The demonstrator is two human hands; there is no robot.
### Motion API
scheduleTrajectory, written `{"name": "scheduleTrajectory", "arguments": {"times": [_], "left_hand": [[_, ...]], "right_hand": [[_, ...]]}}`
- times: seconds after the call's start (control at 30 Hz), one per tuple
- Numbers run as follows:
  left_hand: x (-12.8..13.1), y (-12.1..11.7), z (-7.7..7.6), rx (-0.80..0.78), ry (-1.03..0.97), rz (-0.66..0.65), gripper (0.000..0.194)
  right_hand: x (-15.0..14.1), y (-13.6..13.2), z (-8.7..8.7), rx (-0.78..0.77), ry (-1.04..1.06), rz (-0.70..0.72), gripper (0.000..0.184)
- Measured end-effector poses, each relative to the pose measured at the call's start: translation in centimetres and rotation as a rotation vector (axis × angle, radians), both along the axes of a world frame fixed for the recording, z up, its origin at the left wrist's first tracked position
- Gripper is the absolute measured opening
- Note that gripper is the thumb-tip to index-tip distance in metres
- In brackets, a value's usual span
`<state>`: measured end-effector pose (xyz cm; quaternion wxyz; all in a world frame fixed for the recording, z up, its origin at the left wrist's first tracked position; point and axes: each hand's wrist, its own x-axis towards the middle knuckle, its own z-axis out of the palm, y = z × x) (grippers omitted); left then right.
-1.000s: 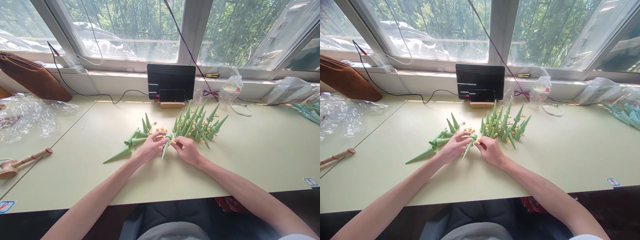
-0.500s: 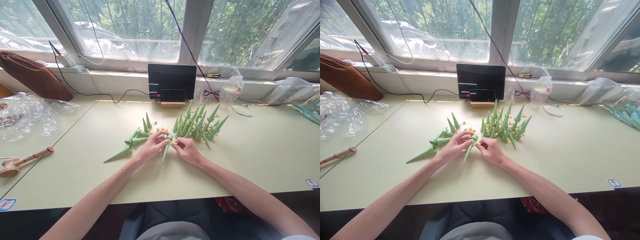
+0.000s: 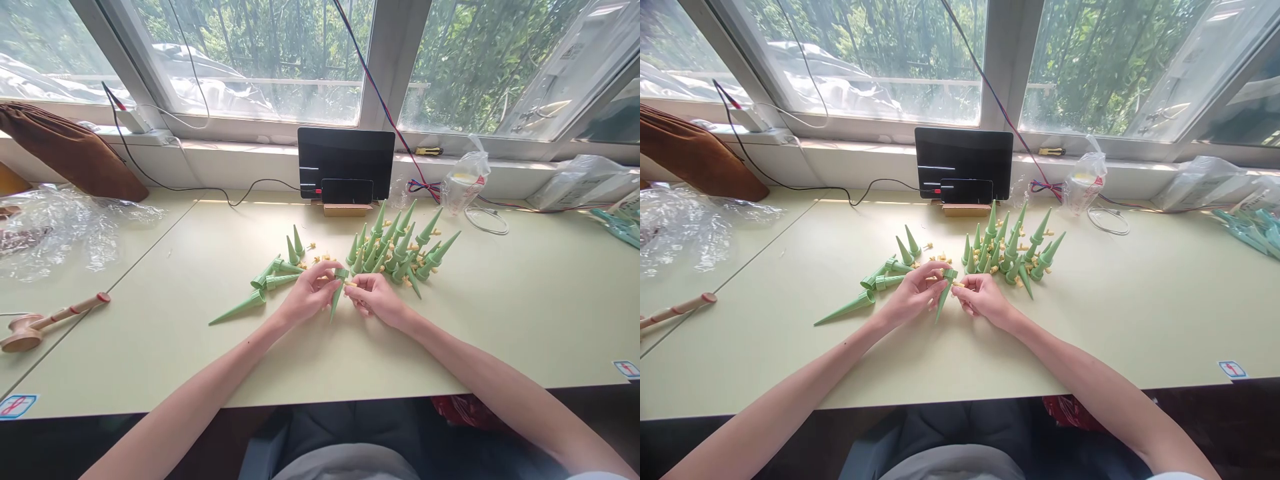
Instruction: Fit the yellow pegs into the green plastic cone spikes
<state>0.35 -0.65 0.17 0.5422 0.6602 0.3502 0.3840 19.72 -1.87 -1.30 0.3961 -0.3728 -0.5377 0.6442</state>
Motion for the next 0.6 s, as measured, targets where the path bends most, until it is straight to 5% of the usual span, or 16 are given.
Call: {"name": "scheduleTrajectory", "arguments": {"times": [0.37, 0.6], "left_hand": [[0.05, -0.11, -0.32, 0.147, 0.019, 0.047, 0.028], [0.20, -0.09, -0.42, 0.134, -0.022, 0.056, 0.029]], "right_hand": [[0.67, 0.74, 0.16, -0.329, 0.297, 0.223, 0.030], [0.76, 0.96, 0.06, -0.359, 0.322, 0.256, 0.031]]}}
